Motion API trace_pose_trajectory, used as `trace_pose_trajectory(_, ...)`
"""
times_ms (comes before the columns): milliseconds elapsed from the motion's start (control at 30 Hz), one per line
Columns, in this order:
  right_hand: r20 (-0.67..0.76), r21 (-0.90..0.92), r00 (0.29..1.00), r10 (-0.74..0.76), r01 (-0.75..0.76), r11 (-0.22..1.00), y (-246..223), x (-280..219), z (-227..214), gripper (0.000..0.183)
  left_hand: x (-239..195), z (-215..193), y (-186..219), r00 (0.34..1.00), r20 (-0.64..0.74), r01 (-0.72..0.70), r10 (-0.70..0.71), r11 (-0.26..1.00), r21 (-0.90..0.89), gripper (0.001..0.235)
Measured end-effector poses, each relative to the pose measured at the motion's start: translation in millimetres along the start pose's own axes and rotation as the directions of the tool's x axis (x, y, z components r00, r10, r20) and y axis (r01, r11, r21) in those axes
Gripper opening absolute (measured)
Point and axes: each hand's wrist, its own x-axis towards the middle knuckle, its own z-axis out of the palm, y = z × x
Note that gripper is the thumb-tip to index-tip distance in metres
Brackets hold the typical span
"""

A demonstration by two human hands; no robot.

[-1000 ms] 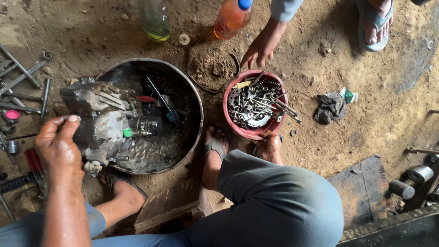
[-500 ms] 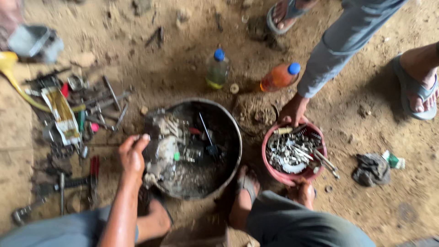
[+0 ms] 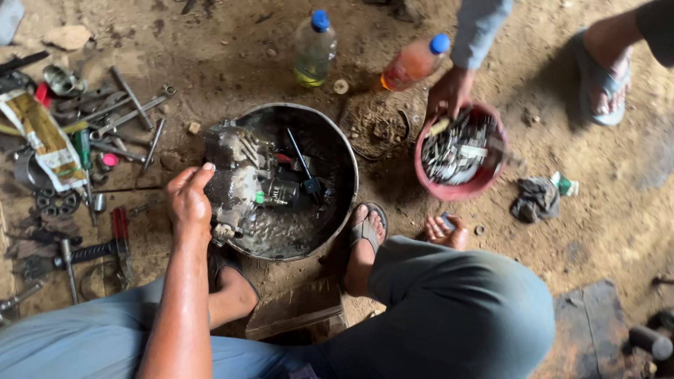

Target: The person sits on the ground and scrubs a metal engine component in a bucket of liquid using a brush. They rotate the part to clean different sides and use a red-handled tool to scrape or pry at specific areas.

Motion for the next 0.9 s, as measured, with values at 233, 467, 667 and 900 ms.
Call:
trace_pose_trajectory(233,0.527,-0.593,0.838,0.14,0.245,0.767,56,-63,152,0.053,8,1,-23,0.998,0.037,-0.047,0.047,0.999,-0.009,0.019)
trace_pose_trajectory(467,0.476,-0.85,0.878,0.058,0.442,0.286,120,-29,214,0.036,9,40,-46,0.978,0.09,-0.192,0.19,0.981,0.007,0.02)
trace_pose_trajectory(667,0.472,-0.79,0.879,-0.071,0.457,0.409,103,-14,174,0.036,-4,88,-7,0.932,0.291,-0.231,0.217,0.973,0.014,0.017)
trace_pose_trajectory(900,0.284,-0.807,0.921,-0.266,0.379,0.453,7,-83,75,0.034,-60,208,56,0.765,0.59,-0.322,0.258,0.947,0.005,0.021)
